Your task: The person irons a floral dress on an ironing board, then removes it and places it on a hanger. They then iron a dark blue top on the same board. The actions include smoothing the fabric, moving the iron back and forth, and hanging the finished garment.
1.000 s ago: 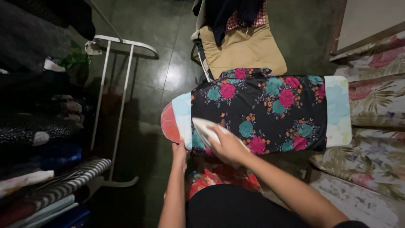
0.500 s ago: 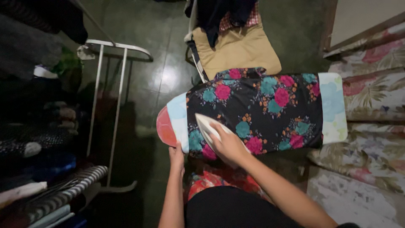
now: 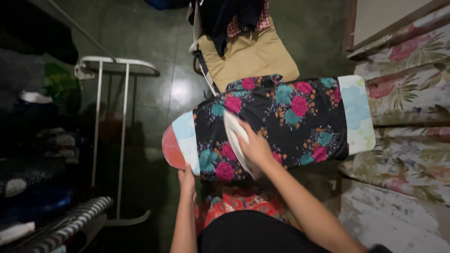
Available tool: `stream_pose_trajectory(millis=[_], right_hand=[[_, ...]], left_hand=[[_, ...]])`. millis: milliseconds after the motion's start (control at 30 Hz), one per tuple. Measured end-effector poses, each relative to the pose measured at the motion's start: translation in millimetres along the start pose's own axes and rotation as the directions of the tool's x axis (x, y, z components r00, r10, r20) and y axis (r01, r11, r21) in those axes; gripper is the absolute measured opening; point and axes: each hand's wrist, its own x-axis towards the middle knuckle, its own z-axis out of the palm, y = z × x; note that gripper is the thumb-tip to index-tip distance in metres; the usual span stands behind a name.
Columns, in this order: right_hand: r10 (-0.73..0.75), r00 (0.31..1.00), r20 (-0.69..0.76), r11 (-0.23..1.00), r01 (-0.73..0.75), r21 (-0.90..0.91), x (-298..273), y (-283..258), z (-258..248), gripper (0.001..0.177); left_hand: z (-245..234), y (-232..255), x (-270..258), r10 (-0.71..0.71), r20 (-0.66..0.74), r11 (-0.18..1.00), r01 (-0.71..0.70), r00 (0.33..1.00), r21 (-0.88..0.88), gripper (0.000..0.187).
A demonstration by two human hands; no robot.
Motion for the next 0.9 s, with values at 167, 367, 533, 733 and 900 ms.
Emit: stream_pose_trajectory(millis=[167,367,533,733,900], right_hand=[[0.189,0.981,0.048,0.982,-0.190,0.000,-73,37,-20,0.050],[-0.035,0.988,-0.152,0.998,0.043,0.052,15,21,-21,0.047],[0.096,0.994,-0.047,0.995,-0.095,0.018,25,34,-28,0.049],[0.189,0.982,-0.020,0.980,-0.187,0.069,-82,83,-39,0.051],[0.126,0.988,-0.092,0.988,-0.117,0.096,-16,77,-46,0.050]], left_hand=[[0,3,-3,-0.085,-0.005,0.996,0.085,0.996,0.017,0.051],[-5,-15,9,-0.016,-0.062,0.999,0.019,0.998,0.050,0.051],[-6,-22,19,-0.045,-0.047,0.999,0.045,0.998,0.003,0.050],[-8,-20,19,-0.177,-0.077,0.983,0.180,0.981,0.029,0.047],[-5,-16,24,-0.163,-0.011,0.985,0.163,0.986,-0.057,0.046]])
